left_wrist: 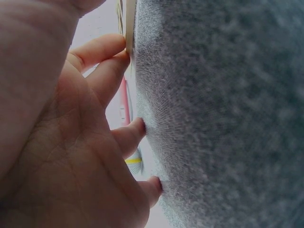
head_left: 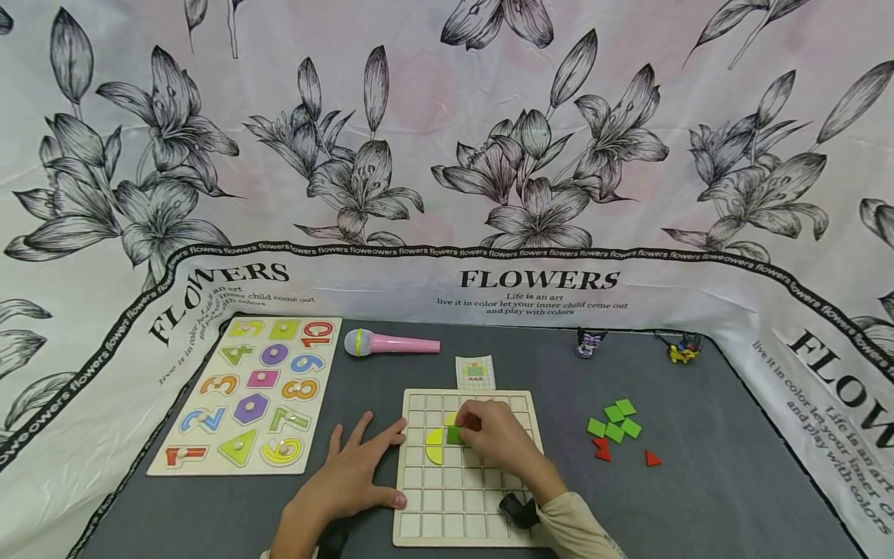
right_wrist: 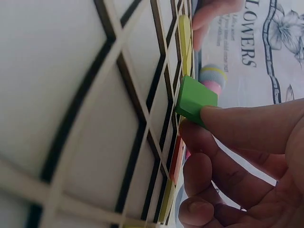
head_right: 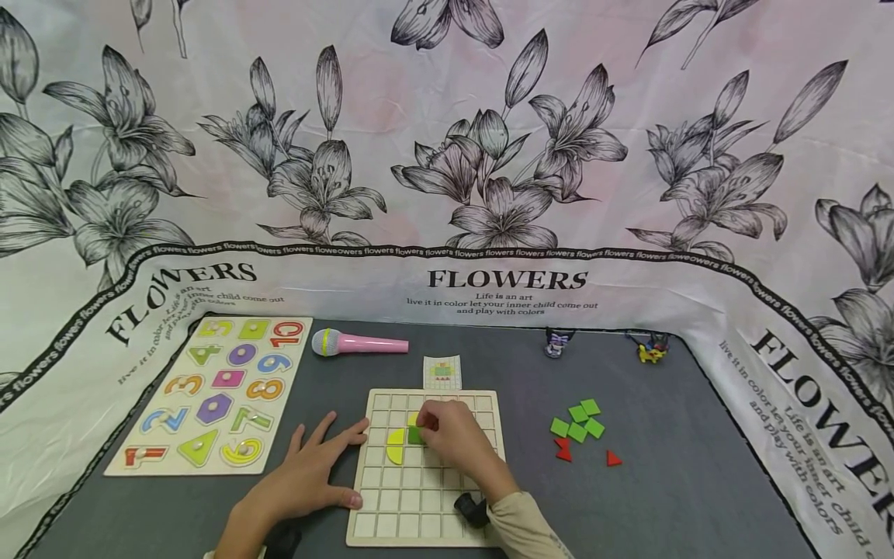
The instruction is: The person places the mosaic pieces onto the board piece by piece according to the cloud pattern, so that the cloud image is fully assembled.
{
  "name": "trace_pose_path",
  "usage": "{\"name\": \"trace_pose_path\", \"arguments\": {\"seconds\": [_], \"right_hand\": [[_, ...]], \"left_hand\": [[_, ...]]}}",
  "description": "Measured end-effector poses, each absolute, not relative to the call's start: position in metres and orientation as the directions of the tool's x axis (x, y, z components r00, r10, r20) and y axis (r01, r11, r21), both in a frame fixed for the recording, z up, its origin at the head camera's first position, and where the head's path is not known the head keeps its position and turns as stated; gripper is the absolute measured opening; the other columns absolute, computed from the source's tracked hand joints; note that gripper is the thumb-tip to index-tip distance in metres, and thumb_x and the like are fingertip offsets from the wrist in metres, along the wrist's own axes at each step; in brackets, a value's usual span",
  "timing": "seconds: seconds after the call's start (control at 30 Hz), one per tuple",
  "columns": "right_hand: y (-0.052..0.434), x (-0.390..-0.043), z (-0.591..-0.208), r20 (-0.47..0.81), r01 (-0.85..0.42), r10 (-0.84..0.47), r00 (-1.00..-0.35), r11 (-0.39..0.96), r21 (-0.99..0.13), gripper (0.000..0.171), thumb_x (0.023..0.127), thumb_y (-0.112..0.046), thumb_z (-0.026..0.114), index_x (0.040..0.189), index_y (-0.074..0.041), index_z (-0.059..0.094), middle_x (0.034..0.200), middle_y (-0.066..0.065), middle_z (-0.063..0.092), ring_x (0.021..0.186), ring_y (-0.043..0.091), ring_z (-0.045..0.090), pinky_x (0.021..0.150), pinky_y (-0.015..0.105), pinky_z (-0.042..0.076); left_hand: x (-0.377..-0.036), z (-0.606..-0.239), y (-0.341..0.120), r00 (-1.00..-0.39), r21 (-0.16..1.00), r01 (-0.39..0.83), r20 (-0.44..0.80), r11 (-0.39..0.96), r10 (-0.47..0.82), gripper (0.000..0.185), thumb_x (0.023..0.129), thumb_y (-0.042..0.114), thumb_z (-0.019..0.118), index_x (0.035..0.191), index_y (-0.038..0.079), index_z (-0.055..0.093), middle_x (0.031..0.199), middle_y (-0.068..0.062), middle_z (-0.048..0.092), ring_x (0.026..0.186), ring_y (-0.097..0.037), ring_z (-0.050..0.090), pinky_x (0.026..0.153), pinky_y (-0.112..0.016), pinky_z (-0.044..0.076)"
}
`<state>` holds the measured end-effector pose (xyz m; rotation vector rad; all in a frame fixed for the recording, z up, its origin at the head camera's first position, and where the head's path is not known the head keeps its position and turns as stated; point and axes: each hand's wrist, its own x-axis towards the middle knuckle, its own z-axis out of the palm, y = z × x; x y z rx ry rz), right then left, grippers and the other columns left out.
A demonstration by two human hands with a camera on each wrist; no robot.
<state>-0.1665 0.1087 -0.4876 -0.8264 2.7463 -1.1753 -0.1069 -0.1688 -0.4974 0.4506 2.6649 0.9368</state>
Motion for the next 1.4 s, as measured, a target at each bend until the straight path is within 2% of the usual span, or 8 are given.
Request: {"name": "trace_pose_path", "arguments": {"seconds": [0.33,0.7,1.13,1.4], "right_hand": [[0.101,-0.165,-0.488,0.190,-0.504,-0.512,-0.838,0.593,-0.628,0.014,0.091,0.006,0.077,0.088,-0.008,0.073,0.081,-0.005,0.065,0.075,0.010,0.055,0.066,0.029,0.050],[0.099,-0.164,-0.485,0.187,-0.523,-0.519,-0.834,0.636,-0.567,0.015,0.091,0.002,0.080,0.085,-0.011,0.073,0.076,-0.008,0.056,0.075,0.012,0.048,0.066,0.031,0.043],[0.094,-0.163,-0.486,0.221,-0.553,-0.515,-0.828,0.688,-0.470,0.017,0.088,0.007,0.079,0.085,-0.008,0.074,0.078,-0.004,0.058,0.074,0.012,0.051,0.066,0.032,0.049],[0.098,-0.164,-0.485,0.205,-0.556,-0.534,-0.820,0.659,-0.507,0.024,0.089,0.006,0.077,0.078,-0.013,0.066,0.074,-0.007,0.053,0.070,0.009,0.047,0.062,0.029,0.045]], "left_hand": [[-0.107,-0.498,-0.169,-0.911,0.643,0.203,-0.152,0.738,0.382,0.111,0.075,0.049,0.094,0.167,0.018,0.040,0.152,0.003,0.061,0.161,-0.048,0.011,0.120,-0.077,-0.008],[-0.107,-0.498,-0.168,-0.911,0.646,0.201,-0.154,0.737,0.383,0.111,0.075,0.049,0.094,0.167,0.017,0.041,0.153,0.002,0.060,0.161,-0.048,0.012,0.120,-0.076,-0.008],[-0.107,-0.497,-0.167,-0.913,0.632,0.208,-0.149,0.746,0.380,0.111,0.075,0.050,0.094,0.167,0.018,0.040,0.153,0.003,0.060,0.161,-0.047,0.012,0.120,-0.077,-0.008],[-0.107,-0.498,-0.168,-0.913,0.635,0.196,-0.160,0.747,0.376,0.111,0.075,0.049,0.094,0.167,0.018,0.040,0.154,0.003,0.059,0.161,-0.047,0.012,0.120,-0.076,-0.009]]}}
